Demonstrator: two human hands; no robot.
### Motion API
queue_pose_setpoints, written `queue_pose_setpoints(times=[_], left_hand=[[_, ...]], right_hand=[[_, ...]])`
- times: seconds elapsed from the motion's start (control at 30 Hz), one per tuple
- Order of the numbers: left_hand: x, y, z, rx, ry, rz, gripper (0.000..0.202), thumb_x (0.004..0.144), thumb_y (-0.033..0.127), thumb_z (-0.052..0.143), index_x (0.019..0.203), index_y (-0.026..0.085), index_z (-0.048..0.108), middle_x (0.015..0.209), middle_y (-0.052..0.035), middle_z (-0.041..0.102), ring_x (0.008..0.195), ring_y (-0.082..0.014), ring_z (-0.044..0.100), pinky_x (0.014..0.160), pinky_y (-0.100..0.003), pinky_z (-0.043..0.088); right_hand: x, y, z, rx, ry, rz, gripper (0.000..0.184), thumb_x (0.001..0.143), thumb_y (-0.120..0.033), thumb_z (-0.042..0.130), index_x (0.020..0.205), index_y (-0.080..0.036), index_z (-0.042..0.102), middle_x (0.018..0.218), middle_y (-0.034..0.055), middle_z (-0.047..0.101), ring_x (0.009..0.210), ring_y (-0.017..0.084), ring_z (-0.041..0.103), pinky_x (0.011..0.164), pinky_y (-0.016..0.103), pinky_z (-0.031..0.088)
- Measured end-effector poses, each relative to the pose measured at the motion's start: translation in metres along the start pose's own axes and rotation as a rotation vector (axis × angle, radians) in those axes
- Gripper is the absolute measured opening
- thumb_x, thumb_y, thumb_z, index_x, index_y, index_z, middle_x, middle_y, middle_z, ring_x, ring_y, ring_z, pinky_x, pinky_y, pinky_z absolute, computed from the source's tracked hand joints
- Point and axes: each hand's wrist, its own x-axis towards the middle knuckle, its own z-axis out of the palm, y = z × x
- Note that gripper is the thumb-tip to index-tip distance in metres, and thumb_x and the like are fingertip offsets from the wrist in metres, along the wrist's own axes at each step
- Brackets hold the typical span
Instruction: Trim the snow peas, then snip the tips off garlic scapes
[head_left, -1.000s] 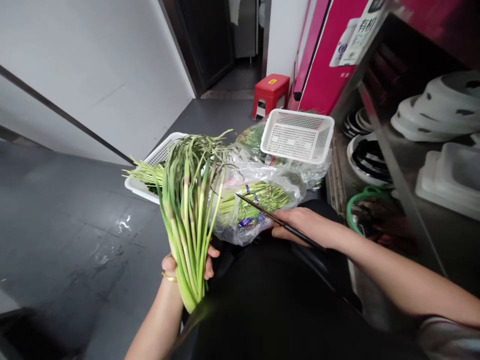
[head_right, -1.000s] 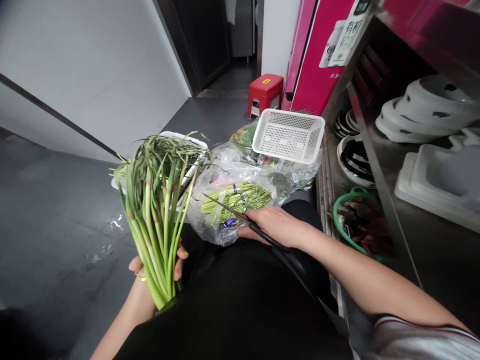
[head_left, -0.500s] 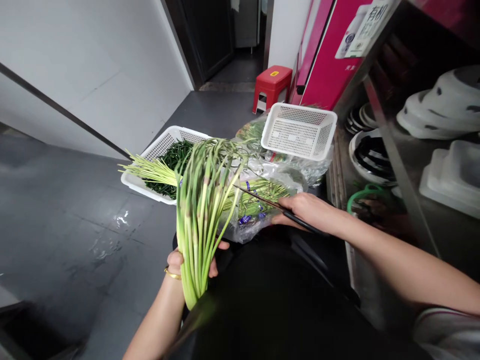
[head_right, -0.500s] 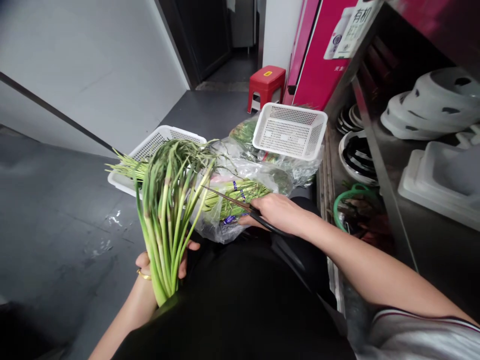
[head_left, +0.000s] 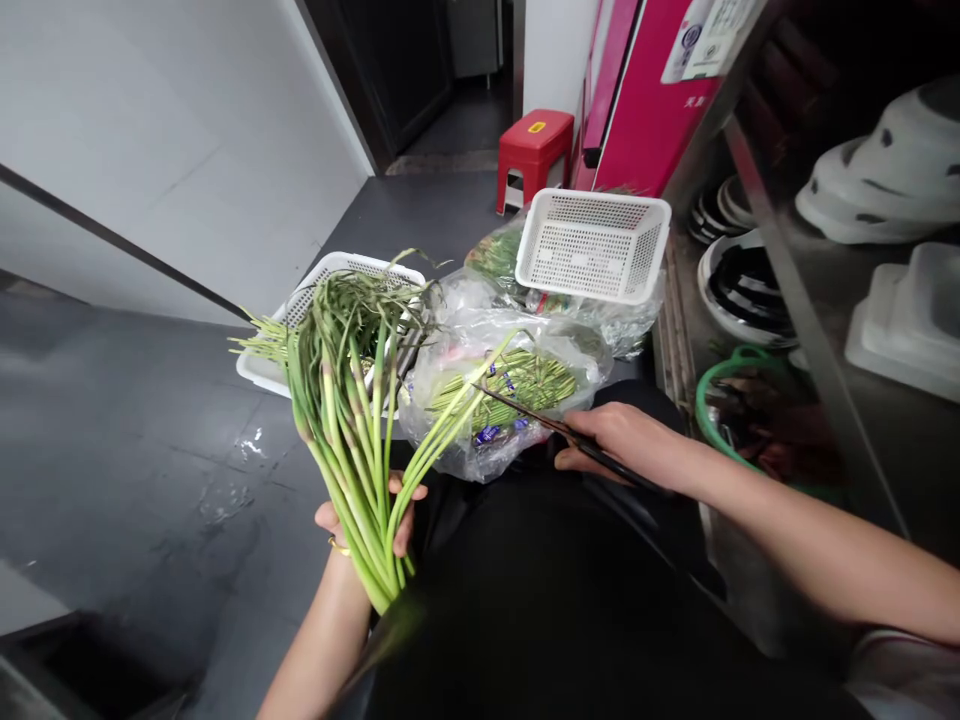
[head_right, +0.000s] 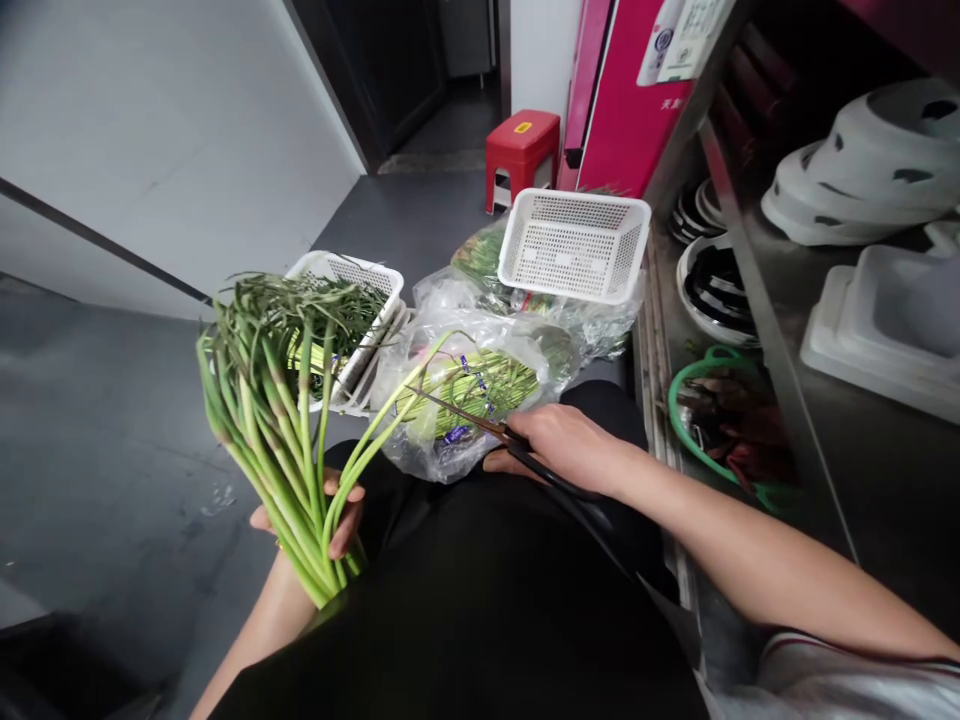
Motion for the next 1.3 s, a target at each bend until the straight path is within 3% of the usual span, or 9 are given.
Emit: queue_pose_setpoints(times=[0.13,0.33,0.57,0.73,0.87,1.13,1.3], left_hand=[[0.0,0.002,0.009,-0.066,-0.134,0.125,0.064,0.067,0.059,0.055,0.118,0.022,0.061,0.121,-0.0112,0.063,0.055,-0.0209,0.065,0.039,-0.029,0.049],[-0.001,0.002,0.014,-0.049,-0.081,0.182,0.064,0.07,0.056,0.053,0.12,0.017,0.058,0.127,-0.0145,0.058,0.06,-0.0213,0.065,0.042,-0.03,0.05],[0.004,0.006,0.025,-0.02,-0.049,0.178,0.058,0.068,0.051,0.055,0.115,0.018,0.061,0.123,-0.0154,0.061,0.059,-0.0229,0.066,0.043,-0.031,0.052],[0.001,0.007,0.024,-0.005,-0.055,0.238,0.06,0.068,0.053,0.053,0.117,0.019,0.061,0.122,-0.013,0.062,0.057,-0.0208,0.065,0.042,-0.029,0.051],[-0.001,0.007,0.022,0.018,-0.059,0.197,0.059,0.065,0.053,0.055,0.114,0.021,0.063,0.12,-0.0122,0.064,0.054,-0.021,0.065,0.04,-0.029,0.05],[0.004,0.007,0.03,0.031,-0.154,0.0,0.064,0.062,0.058,0.06,0.115,0.022,0.064,0.117,-0.0117,0.065,0.06,-0.0241,0.067,0.045,-0.031,0.051],[0.0,0.006,0.024,-0.005,-0.175,0.067,0.063,0.064,0.056,0.059,0.117,0.022,0.062,0.124,-0.0107,0.061,0.064,-0.0236,0.068,0.048,-0.031,0.053]], right_hand=[[-0.002,-0.001,0.008,-0.022,0.006,0.018,0.038,0.087,-0.053,0.045,0.073,-0.019,0.055,0.065,0.0065,0.063,0.057,0.018,0.059,0.053,0.026,0.034],[-0.006,-0.009,0.019,-0.046,0.013,0.063,0.038,0.089,-0.053,0.042,0.073,-0.02,0.052,0.065,0.0049,0.061,0.057,0.017,0.058,0.053,0.025,0.032],[-0.012,-0.013,0.008,-0.056,-0.033,0.118,0.036,0.087,-0.051,0.046,0.07,-0.02,0.05,0.062,0.0036,0.059,0.056,0.016,0.057,0.052,0.025,0.029],[-0.022,-0.009,0.003,0.153,-0.014,0.018,0.034,0.085,-0.048,0.05,0.067,-0.019,0.047,0.058,-0.001,0.054,0.051,0.011,0.049,0.049,0.022,0.028],[-0.019,-0.009,-0.004,0.224,0.044,-0.067,0.036,0.091,-0.046,0.04,0.07,-0.018,0.047,0.062,-0.0007,0.052,0.056,0.011,0.048,0.053,0.022,0.032],[0.022,-0.009,-0.008,-0.045,0.087,-0.008,0.046,0.088,-0.06,0.04,0.073,-0.018,0.053,0.062,0.0039,0.056,0.059,0.016,0.056,0.054,0.024,0.034],[0.007,-0.007,-0.006,0.088,0.115,0.028,0.047,0.087,-0.058,0.043,0.065,-0.018,0.053,0.058,0.0019,0.054,0.056,0.014,0.054,0.053,0.023,0.033]])
